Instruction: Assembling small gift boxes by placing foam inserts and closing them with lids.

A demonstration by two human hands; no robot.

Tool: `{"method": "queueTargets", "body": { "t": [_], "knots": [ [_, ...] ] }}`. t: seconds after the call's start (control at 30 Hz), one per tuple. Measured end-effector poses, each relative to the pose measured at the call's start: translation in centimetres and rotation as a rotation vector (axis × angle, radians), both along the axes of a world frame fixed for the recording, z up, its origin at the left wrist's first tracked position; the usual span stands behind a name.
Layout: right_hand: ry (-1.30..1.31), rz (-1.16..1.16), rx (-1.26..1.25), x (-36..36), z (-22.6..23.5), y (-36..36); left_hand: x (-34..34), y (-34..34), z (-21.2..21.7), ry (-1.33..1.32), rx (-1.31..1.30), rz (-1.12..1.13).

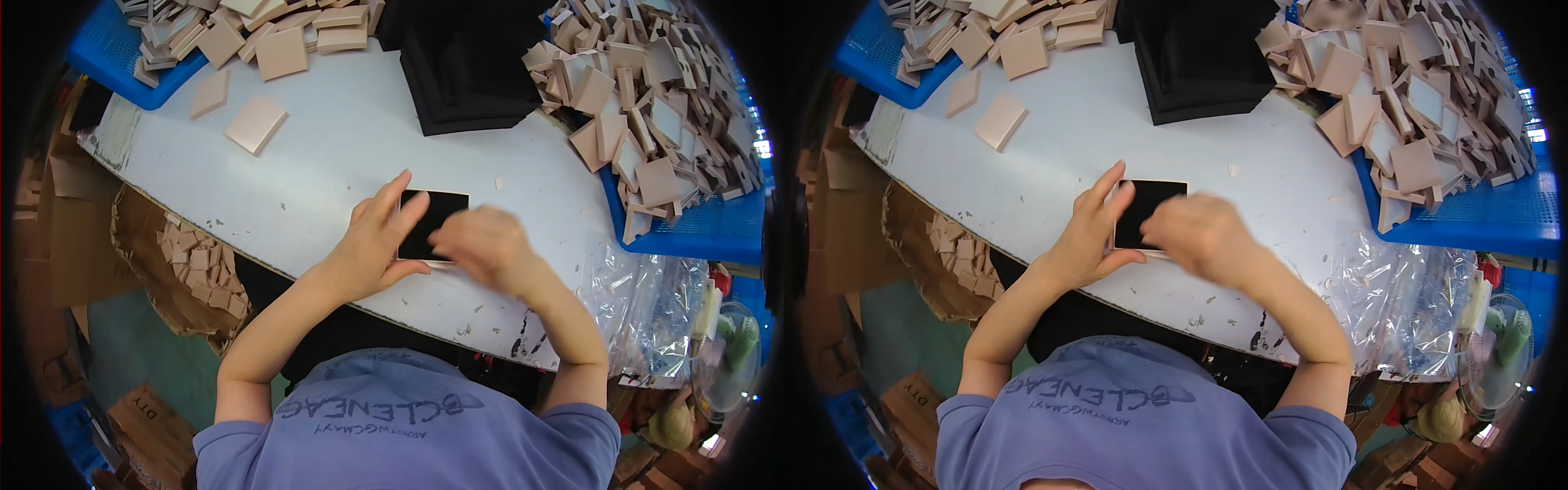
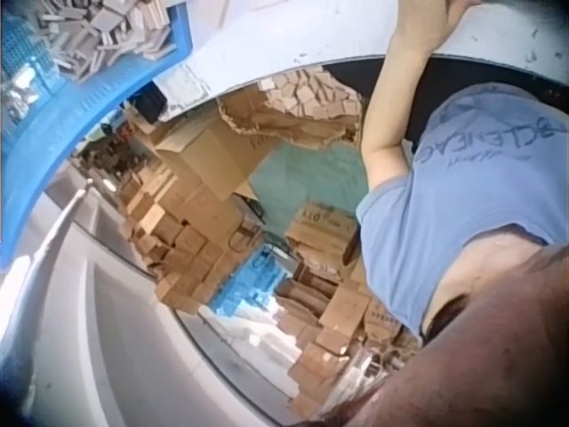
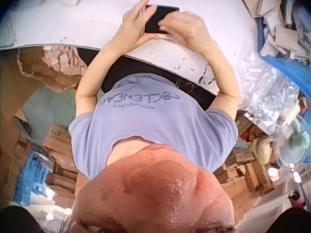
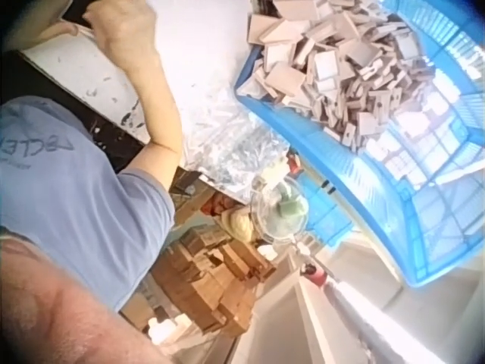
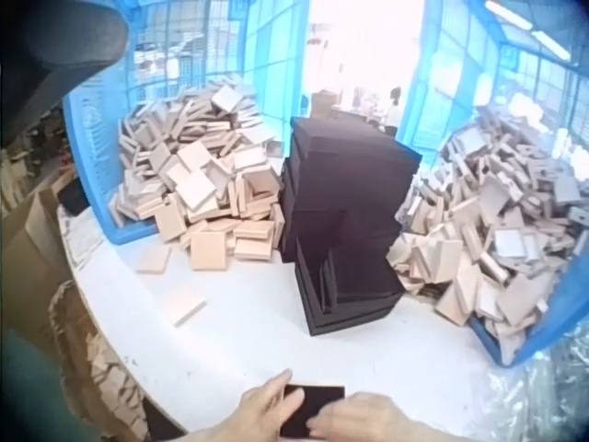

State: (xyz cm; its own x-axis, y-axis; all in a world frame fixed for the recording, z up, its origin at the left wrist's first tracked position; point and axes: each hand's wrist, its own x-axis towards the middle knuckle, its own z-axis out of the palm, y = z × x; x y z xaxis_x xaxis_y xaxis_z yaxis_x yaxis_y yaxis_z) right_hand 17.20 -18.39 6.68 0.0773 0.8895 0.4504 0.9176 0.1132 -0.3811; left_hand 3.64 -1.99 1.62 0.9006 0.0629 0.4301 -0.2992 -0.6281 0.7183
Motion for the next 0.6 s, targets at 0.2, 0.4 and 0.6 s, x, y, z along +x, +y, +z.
{"method": "queueTargets", "body": {
  "t": [0.2,0.4,0.6],
  "knots": [
    [-0.3,-0.901,0.251,19.9,-0.5,-2.6,0.0,-0.8,1.6,0.105,0.3,-0.051],
    [-0.475,-1.013,-0.12,25.3,-1.7,-4.2,0.1,-0.6,0.3,0.051,0.203,-0.084],
    [-0.459,-0.859,-0.229,23.6,-0.4,-4.9,0.2,-0.5,0.5,0.027,0.207,-0.089]
  ]
}}
